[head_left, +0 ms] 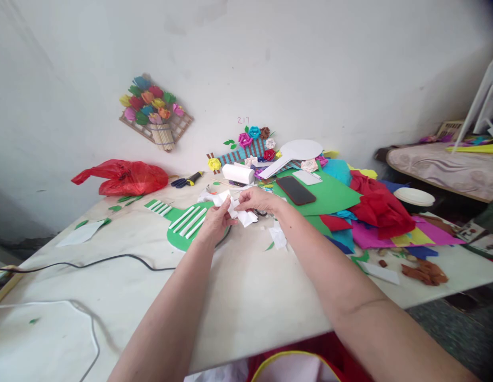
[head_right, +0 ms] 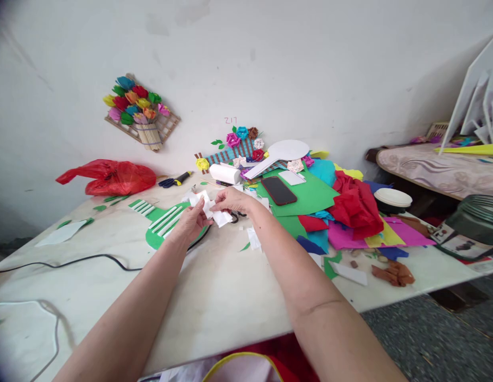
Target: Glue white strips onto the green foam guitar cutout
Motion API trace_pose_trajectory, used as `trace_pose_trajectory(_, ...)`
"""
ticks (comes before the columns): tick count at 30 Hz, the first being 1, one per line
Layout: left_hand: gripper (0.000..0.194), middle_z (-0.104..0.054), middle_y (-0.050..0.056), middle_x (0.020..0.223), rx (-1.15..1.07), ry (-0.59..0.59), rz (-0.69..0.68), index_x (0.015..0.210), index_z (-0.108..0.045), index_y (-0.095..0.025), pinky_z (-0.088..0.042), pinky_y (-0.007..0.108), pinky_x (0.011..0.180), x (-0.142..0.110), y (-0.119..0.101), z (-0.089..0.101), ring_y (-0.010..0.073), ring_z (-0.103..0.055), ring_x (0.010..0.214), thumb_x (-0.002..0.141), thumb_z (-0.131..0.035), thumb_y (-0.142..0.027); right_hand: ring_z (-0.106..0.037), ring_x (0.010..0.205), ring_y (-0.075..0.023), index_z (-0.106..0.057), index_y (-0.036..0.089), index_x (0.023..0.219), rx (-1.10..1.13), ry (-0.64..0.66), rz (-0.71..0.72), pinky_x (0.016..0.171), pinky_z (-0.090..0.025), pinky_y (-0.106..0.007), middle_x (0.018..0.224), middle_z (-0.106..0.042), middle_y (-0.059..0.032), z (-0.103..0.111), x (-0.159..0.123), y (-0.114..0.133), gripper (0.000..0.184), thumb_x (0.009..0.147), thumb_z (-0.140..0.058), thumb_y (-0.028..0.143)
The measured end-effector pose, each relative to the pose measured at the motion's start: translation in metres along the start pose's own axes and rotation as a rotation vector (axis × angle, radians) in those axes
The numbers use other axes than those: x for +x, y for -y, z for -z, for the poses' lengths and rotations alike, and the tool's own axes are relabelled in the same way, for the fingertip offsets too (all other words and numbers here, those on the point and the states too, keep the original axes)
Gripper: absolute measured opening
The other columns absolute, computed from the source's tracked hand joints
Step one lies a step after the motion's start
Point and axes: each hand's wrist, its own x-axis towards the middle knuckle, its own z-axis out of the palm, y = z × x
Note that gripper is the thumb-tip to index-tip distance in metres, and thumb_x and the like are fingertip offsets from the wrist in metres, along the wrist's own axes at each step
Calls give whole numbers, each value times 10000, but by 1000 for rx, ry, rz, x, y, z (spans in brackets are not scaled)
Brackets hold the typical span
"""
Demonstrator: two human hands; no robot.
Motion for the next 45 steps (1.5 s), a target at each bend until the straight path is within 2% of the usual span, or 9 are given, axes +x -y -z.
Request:
trace_pose_trajectory(4, 248, -617, 0, 651, -4, -22, -16, 801, -603, -140, -398, 164, 355, 0, 3, -3, 65, -511, 458, 618, -714, -263, -421, 390, -41, -513, 131, 588, -20, 32, 10, 378, -322, -160, 443, -472, 71, 0, -2, 3, 200, 601, -669, 256)
trace_pose_trajectory(8, 193, -621, 13, 647, -6, -17, -7, 773, -598, -122, -447, 178, 413, -1, 3, -5, 78, -542, 487, 635, -691, -221, -434, 383, -41, -522, 128, 600, 7, 30, 27, 390, -366, -165, 451, -491, 66, 7, -2, 3, 190, 602, -671, 246)
trace_pose_trajectory(19, 182, -619, 18, 615, -38, 18, 34, 798, -518, -121, -485, 178, 433, -2, 2, -10, 139, -630, 551, 631, -574, -74, -258, 229, -20, -434, 162, 576, 196, -140, -43, 256, -142, -141, 295, -352, 105, 29, -12, -1, 203, 607, -633, 141)
trace_pose_trajectory(25, 277, -665, 83, 746, -4, 76, 76, 946, -468, -123, -533, 217, 562, -6, 4, -14, 161, -658, 666, 696, -586, -114, -534, 387, -104, -418, 161, 608, 372, -691, -89, 380, -426, -190, 414, -516, 19, 47, -13, -14, 171, 652, -548, 59)
trace_pose_trajectory(30, 170, -665, 111, 867, 1, 73, 59, 829, -518, -108, -538, 211, 626, -6, 4, -14, 165, -659, 746, 711, -624, -168, -619, 549, -160, -460, 162, 663, 133, -991, -276, 507, -488, -249, 524, -561, -31, 62, -10, -36, 145, 665, -581, 81)
trace_pose_trajectory(35, 221, -664, 83, 788, 57, 76, 49, 800, -558, -98, -519, 197, 596, -6, 7, -14, 141, -649, 682, 667, -676, -230, -613, 852, -253, -588, 141, 816, -216, -1072, -377, 694, -468, -337, 851, -641, -129, 66, -19, -49, 198, 621, -592, 113)
trace_pose_trajectory(40, 295, -640, 36, 671, 121, 38, 7, 808, -578, -109, -410, 147, 432, -5, 10, -12, 66, -559, 507, 646, -688, -330, -582, 921, -245, -631, 203, 954, -599, -1124, -444, 752, -432, -336, 1018, -629, -91, 67, -23, -42, 266, 717, -525, 257)
trace_pose_trajectory(42, 324, -624, 24, 631, 137, 29, -7, 824, -581, -108, -343, 140, 382, -5, 9, -12, 45, -502, 454, 651, -678, -364, -597, 855, -215, -657, 206, 872, -606, -1062, -405, 717, -436, -300, 918, -660, -70, 69, -19, -40, 207, 728, -521, 264)
trace_pose_trajectory(45, 361, -603, 7, 591, 141, 20, -11, 845, -575, -112, -277, 145, 352, -5, 8, -13, 32, -439, 406, 643, -675, -394, -606, 712, -164, -674, 189, 818, -558, -813, -293, 644, -439, -246, 796, -675, -47, 71, -10, -42, 173, 706, -565, 263)
